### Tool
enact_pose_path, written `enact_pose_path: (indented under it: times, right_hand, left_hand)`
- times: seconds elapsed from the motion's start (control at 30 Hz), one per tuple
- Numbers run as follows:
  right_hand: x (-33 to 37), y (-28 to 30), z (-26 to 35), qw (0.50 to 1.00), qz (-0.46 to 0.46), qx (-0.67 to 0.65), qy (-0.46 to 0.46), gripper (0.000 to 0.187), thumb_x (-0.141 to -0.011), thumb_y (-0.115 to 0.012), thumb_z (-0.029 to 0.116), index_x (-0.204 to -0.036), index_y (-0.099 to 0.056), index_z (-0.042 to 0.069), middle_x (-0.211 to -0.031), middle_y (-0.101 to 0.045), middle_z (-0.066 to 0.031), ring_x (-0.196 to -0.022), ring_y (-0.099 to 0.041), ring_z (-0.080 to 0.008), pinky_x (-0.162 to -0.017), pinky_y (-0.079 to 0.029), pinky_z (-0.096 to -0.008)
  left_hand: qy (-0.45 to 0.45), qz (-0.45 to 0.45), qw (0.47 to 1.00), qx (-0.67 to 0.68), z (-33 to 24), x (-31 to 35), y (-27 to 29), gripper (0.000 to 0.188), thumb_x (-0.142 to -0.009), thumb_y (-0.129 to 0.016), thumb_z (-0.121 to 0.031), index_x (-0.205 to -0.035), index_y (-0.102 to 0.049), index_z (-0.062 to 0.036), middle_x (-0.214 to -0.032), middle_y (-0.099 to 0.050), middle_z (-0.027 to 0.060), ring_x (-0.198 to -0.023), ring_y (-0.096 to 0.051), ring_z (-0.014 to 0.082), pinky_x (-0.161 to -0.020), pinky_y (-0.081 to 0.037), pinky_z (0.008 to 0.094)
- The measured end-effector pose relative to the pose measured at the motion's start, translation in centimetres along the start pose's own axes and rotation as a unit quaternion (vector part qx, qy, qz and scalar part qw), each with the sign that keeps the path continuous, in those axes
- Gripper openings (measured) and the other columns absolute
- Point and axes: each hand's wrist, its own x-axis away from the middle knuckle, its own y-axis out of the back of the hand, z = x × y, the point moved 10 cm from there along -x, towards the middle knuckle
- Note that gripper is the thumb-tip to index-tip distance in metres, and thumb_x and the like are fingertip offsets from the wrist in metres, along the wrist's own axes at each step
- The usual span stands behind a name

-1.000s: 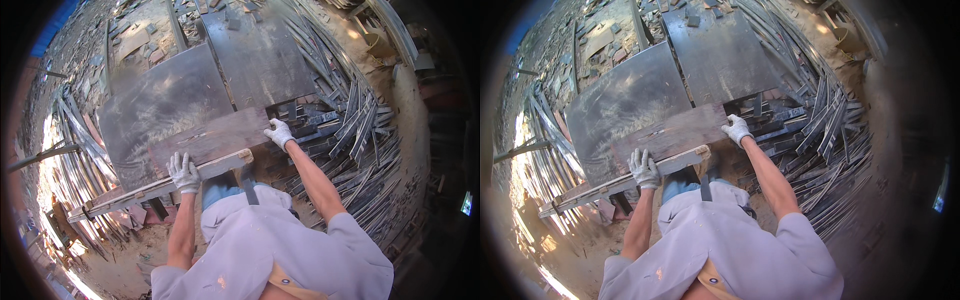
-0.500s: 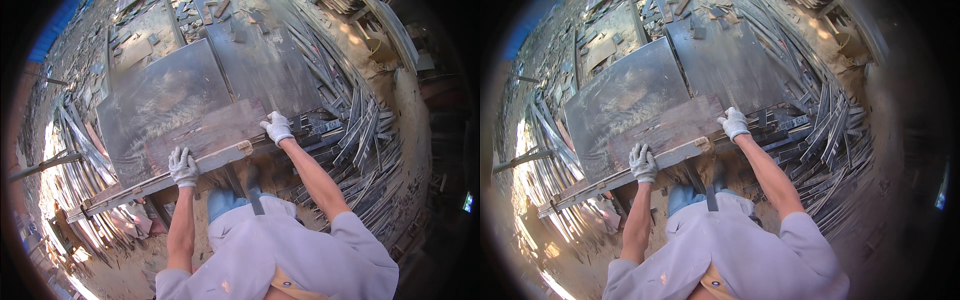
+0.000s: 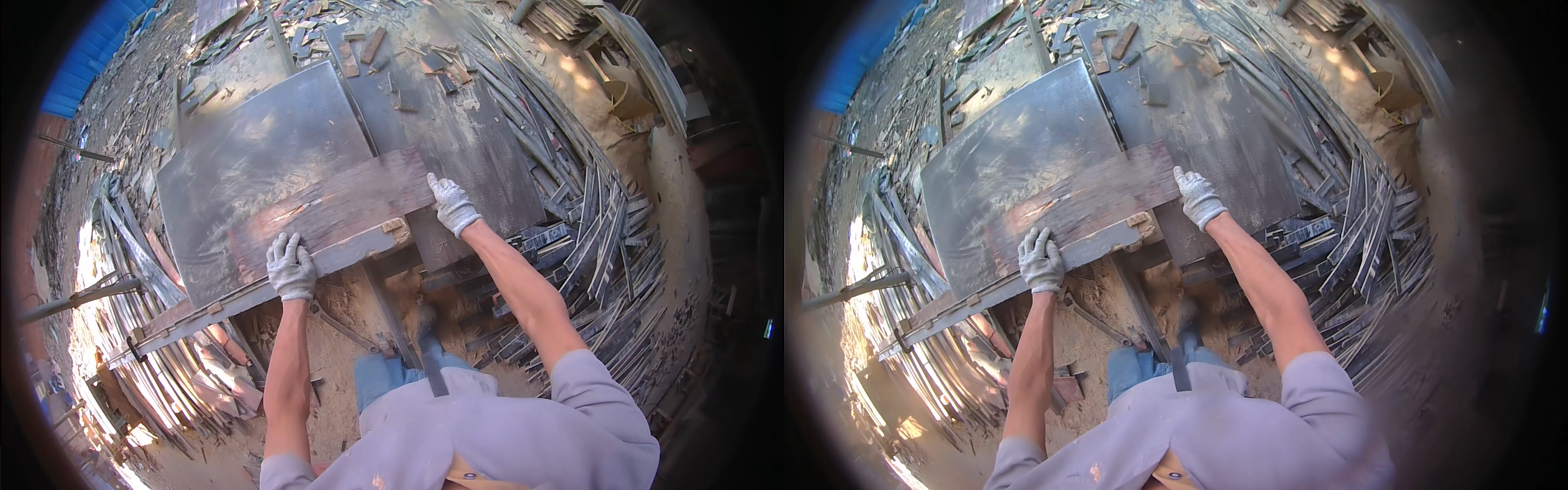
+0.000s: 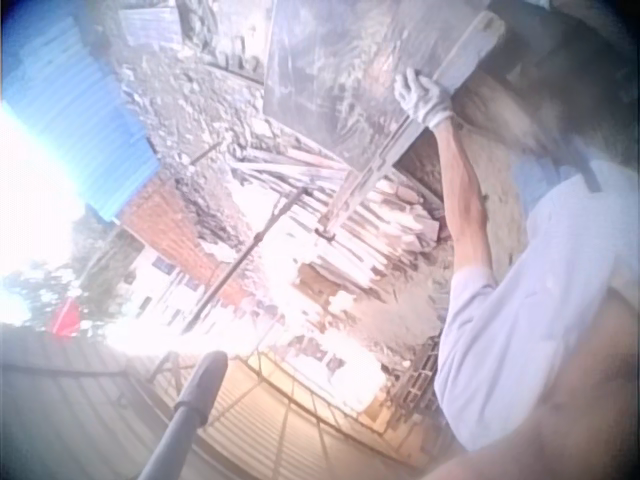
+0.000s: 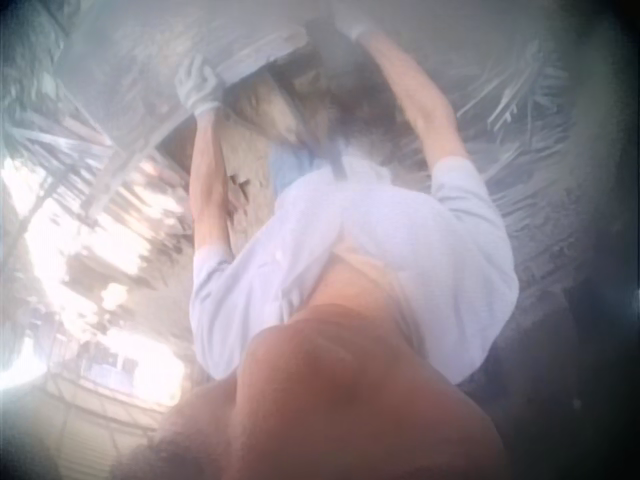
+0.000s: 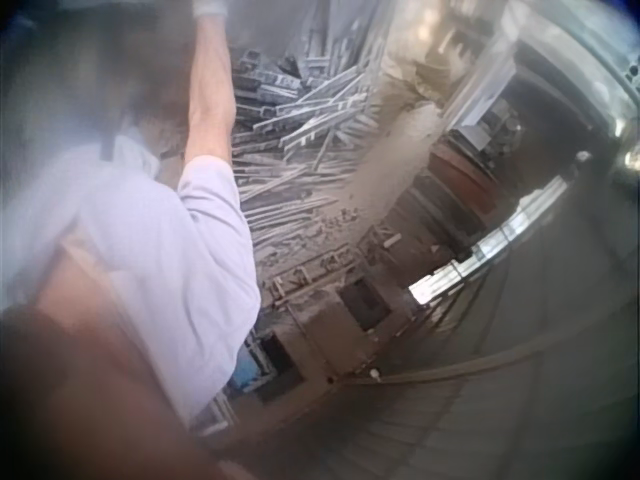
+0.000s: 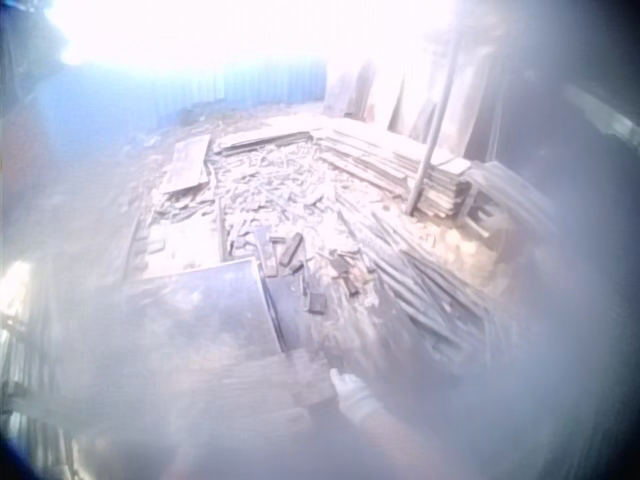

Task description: The person handles various wood pieces on a workbench, repeatedly picking up, inspecting, and placing them down. They then move to the floor and sort through a pile of long, thin wood strips, picking up and examining several pieces.

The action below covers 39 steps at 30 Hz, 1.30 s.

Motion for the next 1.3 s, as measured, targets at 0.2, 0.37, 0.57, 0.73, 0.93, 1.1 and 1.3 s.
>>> enact_pose_path:
  times: [0.2, 0.37, 0.57, 0.73, 0.93, 1.1, 1.3]
  right_hand:
    - [1.2, 0.6, 0.8, 1.0, -0.005, -0.009, -0.009, 0.074, -0.078, -0.072, 0.008, -0.146, -0.045, -0.003, -0.115, -0.061, -0.024, -0.107, -0.059, -0.0405, -0.094, -0.049, -0.0475]
    - [1.6, 1.1, 1.1, 1.0, 0.0, -0.017, -0.023, 0.071, -0.079, -0.071, 0.008, -0.145, -0.046, -0.001, -0.121, -0.06, -0.0253, -0.112, -0.059, -0.0412, -0.098, -0.048, -0.0472]
    - [1.1, 1.4, 0.0, 0.99, 0.015, -0.044, -0.131, 0.073, -0.079, -0.074, 0.014, -0.144, -0.048, -0.003, -0.132, -0.059, -0.0271, -0.123, -0.057, -0.0419, -0.104, -0.046, -0.045]
    - [4.6, 1.0, 1.7, 0.878, 0.101, -0.351, -0.309, 0.081, -0.076, -0.086, 0.043, -0.136, -0.057, -0.004, -0.131, -0.065, -0.0219, -0.118, -0.063, -0.031, -0.1, -0.048, -0.0408]
    - [21.8, 3.6, -0.1, 0.665, -0.002, -0.589, -0.459, 0.039, -0.085, -0.083, 0.027, -0.105, -0.062, 0.001, -0.095, -0.065, -0.0095, -0.078, -0.064, -0.0183, -0.059, -0.062, -0.0351]
    - [52.9, 18.6, -3.3, 0.557, -0.041, -0.532, -0.636, 0.022, -0.081, -0.082, 0.023, -0.096, -0.075, 0.008, -0.093, -0.07, -0.0016, -0.088, -0.065, -0.0173, -0.055, -0.058, -0.0366]
    - [100.7, 46.5, -7.5, 0.297, -0.755, -0.291, -0.508, 0.034, -0.094, -0.072, 0.036, -0.109, -0.064, 0.007, -0.084, -0.068, -0.007, -0.066, -0.068, -0.0184, -0.061, -0.061, -0.0312]
  left_hand:
    - [-0.008, -0.004, 1.0, 0.006, -0.1, 0.9, 0.7, 0.028, -0.088, -0.065, -0.016, -0.115, -0.073, -0.0121, -0.127, -0.064, 0.0132, -0.118, -0.058, 0.034, -0.103, -0.047, 0.046]
    - [-0.009, -0.005, 1.0, -0.003, -0.3, 1.3, 1.1, 0.027, -0.089, -0.064, -0.017, -0.113, -0.073, -0.0118, -0.127, -0.064, 0.0124, -0.116, -0.058, 0.0334, -0.102, -0.047, 0.0451]
    - [0.014, 0.008, 1.0, 0.0, -0.3, 0.1, 0.9, 0.027, -0.089, -0.062, -0.018, -0.112, -0.074, -0.0133, -0.127, -0.066, 0.0121, -0.115, -0.059, 0.0339, -0.101, -0.048, 0.045]
    - [0.044, 0.02, 0.999, -0.021, 2.2, -0.7, 2.3, 0.029, -0.089, -0.059, -0.019, -0.114, -0.074, -0.0138, -0.128, -0.066, 0.0108, -0.117, -0.059, 0.0331, -0.102, -0.048, 0.0441]
    - [0.016, 0.048, 0.999, 0.013, -3.2, -2.0, 0.6, 0.03, -0.09, -0.058, -0.015, -0.116, -0.072, -0.011, -0.129, -0.064, 0.0116, -0.12, -0.057, 0.0335, -0.103, -0.047, 0.0421]
    - [0.059, 0.076, 0.995, -0.022, 0.7, 5.9, 0.2, 0.031, -0.098, -0.051, -0.024, -0.118, -0.071, -0.0117, -0.122, -0.067, 0.0114, -0.112, -0.061, 0.0349, -0.097, -0.048, 0.0438]
    - [0.035, 0.178, 0.983, -0.002, -6.0, 15.6, -0.2, 0.046, -0.092, -0.061, -0.034, -0.132, -0.064, -0.0125, -0.132, -0.064, 0.0148, -0.128, -0.054, 0.0308, -0.107, -0.042, 0.0413]
